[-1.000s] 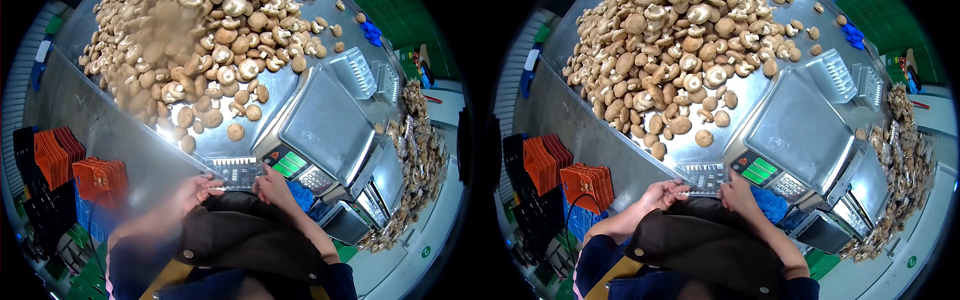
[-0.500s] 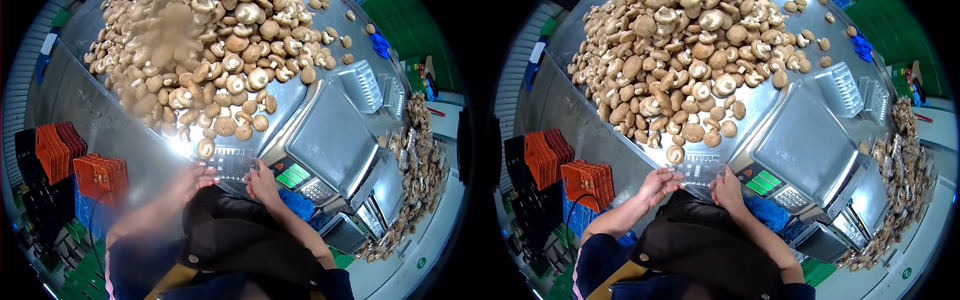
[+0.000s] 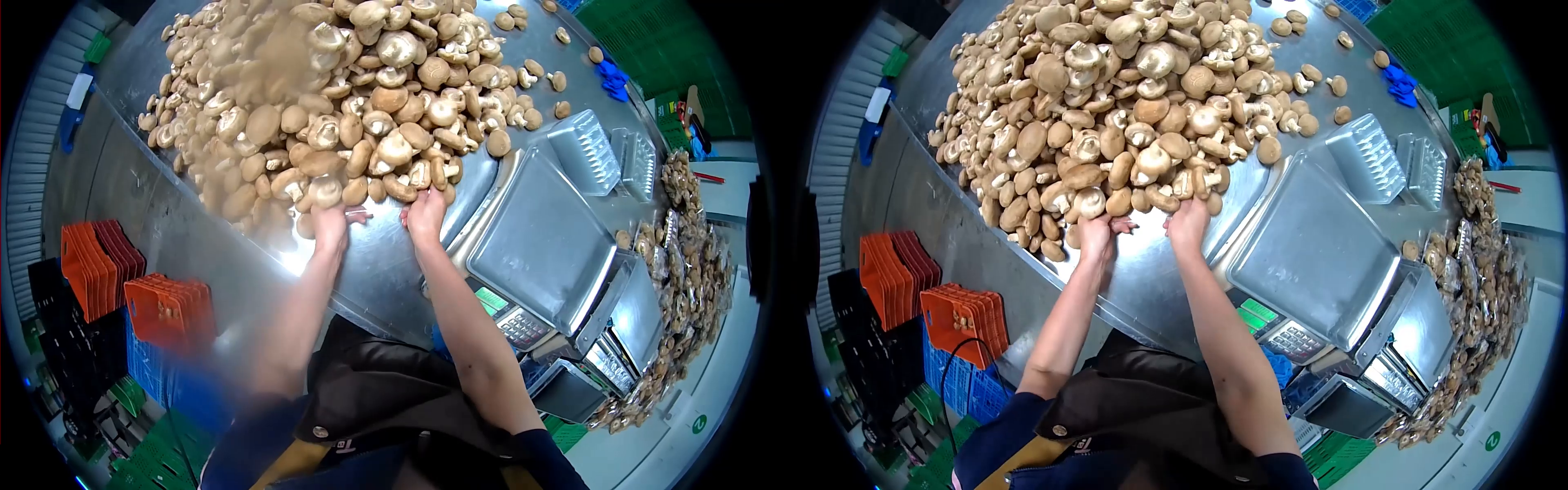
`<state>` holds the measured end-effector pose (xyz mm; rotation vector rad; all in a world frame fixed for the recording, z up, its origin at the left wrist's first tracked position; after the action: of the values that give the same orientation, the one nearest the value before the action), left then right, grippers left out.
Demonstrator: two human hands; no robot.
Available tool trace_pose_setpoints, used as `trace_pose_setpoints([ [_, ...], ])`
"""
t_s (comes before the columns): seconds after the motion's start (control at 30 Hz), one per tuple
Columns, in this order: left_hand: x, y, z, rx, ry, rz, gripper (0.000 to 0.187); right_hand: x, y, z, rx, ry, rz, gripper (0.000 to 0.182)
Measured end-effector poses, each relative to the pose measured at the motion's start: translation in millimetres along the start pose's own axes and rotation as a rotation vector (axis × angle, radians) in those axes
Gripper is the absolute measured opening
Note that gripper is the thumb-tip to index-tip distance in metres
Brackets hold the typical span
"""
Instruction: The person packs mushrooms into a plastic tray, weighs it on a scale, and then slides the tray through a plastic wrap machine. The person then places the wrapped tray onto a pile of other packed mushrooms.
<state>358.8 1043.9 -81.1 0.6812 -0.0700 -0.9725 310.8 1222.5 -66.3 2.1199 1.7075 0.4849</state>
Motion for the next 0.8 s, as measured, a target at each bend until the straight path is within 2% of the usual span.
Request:
trace_pose_setpoints([
  [0.13,6,11,-6,0.011,0.012,-0.097,0.020,5,26,-1,0.121,-0.124,-0.034,0.038],
  [0.27,11,28,-12,0.040,0.136,-0.157,0.026,16,45,-9,0.117,-0.146,-0.044,0.037],
  [0.37,0,51,15,-0.047,0.085,-0.142,0.028,20,57,-25,0.138,-0.160,-0.036,0.039],
  [0.47,-14,72,45,-0.097,0.109,-0.139,0.020,24,68,-46,0.136,-0.178,-0.063,0.037],
  [0.57,-32,90,74,-0.193,-0.055,-0.200,0.022,37,84,-76,0.181,-0.198,-0.067,0.031],
  [0.73,-65,112,74,-0.264,-0.142,-0.241,0.021,92,97,-103,0.235,-0.167,-0.018,0.028],
  [0.77,-78,120,71,-0.269,-0.197,-0.300,0.021,110,97,-102,0.279,-0.197,0.018,0.028],
  [0.8,-93,131,72,-0.274,-0.251,-0.362,0.022,131,99,-101,0.217,-0.119,0.048,0.029],
])
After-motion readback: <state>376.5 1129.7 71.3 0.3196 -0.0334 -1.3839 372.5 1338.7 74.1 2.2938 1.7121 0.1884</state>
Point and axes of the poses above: each hand's wrist, its own y-axis away from the middle knuckle, its own x-axis out of the back of the hand, z = x × y, the point moved 5 cm from there along -y, towards the middle knuckle, and after that the axes turned 3 degrees about -y, right-handed, at the moved point
